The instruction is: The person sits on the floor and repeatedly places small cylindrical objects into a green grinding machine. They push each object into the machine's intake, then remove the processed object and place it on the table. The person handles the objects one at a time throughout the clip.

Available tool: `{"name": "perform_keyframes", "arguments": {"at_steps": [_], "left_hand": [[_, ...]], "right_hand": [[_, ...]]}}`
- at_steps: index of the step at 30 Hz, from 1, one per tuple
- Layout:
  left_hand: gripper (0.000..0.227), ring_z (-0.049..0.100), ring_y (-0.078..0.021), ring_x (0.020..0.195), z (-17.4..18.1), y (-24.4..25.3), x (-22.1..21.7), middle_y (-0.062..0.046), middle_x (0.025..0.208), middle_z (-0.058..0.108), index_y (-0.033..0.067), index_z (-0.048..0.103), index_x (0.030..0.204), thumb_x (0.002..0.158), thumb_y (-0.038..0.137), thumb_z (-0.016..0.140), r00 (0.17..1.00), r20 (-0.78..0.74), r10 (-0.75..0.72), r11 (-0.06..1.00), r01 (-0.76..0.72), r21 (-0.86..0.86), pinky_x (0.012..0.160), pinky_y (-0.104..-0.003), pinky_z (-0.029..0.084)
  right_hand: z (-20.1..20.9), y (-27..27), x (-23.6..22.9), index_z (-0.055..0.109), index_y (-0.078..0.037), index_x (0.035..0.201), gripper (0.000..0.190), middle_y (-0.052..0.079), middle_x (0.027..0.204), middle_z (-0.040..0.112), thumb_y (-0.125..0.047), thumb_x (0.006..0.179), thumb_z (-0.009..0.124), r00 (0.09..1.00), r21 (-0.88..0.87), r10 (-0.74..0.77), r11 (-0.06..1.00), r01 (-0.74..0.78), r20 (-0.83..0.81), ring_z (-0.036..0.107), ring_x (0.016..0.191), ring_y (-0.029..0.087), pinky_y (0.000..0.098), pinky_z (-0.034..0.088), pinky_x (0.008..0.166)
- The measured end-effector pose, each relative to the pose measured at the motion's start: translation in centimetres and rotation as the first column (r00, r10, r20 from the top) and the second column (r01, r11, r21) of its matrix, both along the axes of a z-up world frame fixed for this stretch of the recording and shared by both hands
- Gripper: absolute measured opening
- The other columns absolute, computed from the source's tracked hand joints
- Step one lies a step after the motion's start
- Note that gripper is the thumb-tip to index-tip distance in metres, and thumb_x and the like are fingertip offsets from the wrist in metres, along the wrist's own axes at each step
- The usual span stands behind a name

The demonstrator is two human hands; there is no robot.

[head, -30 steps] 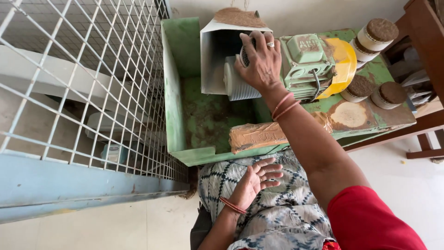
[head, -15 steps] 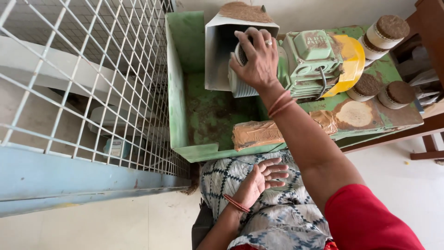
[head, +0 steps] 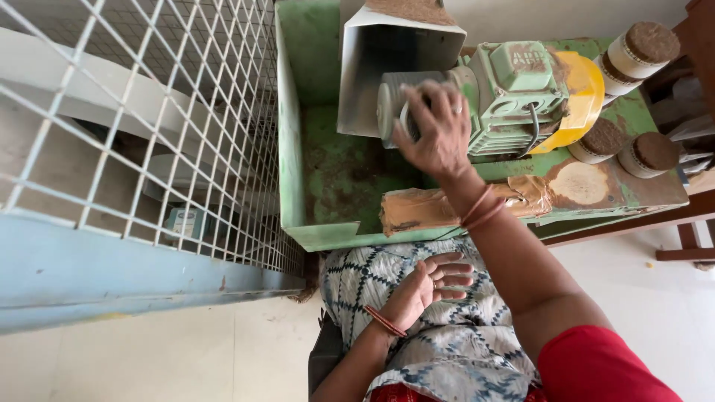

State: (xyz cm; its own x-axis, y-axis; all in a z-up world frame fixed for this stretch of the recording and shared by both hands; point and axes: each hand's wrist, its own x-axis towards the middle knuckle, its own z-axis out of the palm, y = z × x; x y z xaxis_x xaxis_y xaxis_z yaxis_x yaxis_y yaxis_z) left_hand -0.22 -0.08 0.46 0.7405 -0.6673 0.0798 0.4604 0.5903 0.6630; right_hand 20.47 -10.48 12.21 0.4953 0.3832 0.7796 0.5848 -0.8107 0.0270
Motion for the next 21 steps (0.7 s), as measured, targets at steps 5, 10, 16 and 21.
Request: {"name": "perform_keyframes", "arguments": {"at_steps": [5,10,16,21], "left_hand": [[0.096,0.055,-0.0261,0.135,-0.2,-0.1,-0.1,-0.015,0.149,0.054,0.0054,0.039,0.156,0.096,0.080,0.035,0.999,0.041,0.010,0.999,-0.012,0.046,0.112,-0.045,0.047],[0.097,0.055,-0.0262,0.136,-0.6,0.2,0.3,-0.015,0.150,0.053,0.0043,0.039,0.157,0.097,0.080,0.035,0.999,0.034,0.015,1.000,-0.015,0.011,0.113,-0.046,0.047],[0.097,0.054,-0.0266,0.136,0.0,0.0,0.0,-0.015,0.150,0.053,0.0050,0.038,0.157,0.097,0.081,0.035,1.000,0.029,-0.009,1.000,0.008,0.019,0.113,-0.047,0.046],[0.097,0.055,-0.0279,0.136,0.1,-0.1,-0.2,-0.016,0.150,0.053,0.0046,0.038,0.157,0.095,0.080,0.038,0.998,0.057,-0.029,0.997,0.025,0.066,0.113,-0.047,0.046]], "right_hand": [[2.5,1.2,6.3,0.067,-0.013,0.131,0.051,0.007,0.122,0.058,-0.029,0.085,0.081,0.996,0.091,-0.086,0.992,0.083,0.026,0.053,0.117,0.032,0.0481,0.044,0.101],[1.5,2.8,0.9,0.067,-0.011,0.133,0.052,0.009,0.124,0.058,-0.027,0.085,0.081,0.999,0.063,0.000,0.998,0.002,-0.034,0.054,0.116,0.033,0.0472,0.044,0.099],[-0.8,1.1,-1.8,0.067,-0.011,0.132,0.051,0.009,0.124,0.057,-0.027,0.085,0.080,0.999,-0.017,-0.031,0.999,0.031,0.012,0.054,0.117,0.033,0.0466,0.045,0.100],[2.1,0.1,4.6,0.069,-0.013,0.134,0.046,0.007,0.121,0.057,-0.030,0.093,0.083,0.994,0.044,-0.110,0.993,0.110,0.000,0.054,0.115,0.031,0.0465,0.045,0.103]]}}
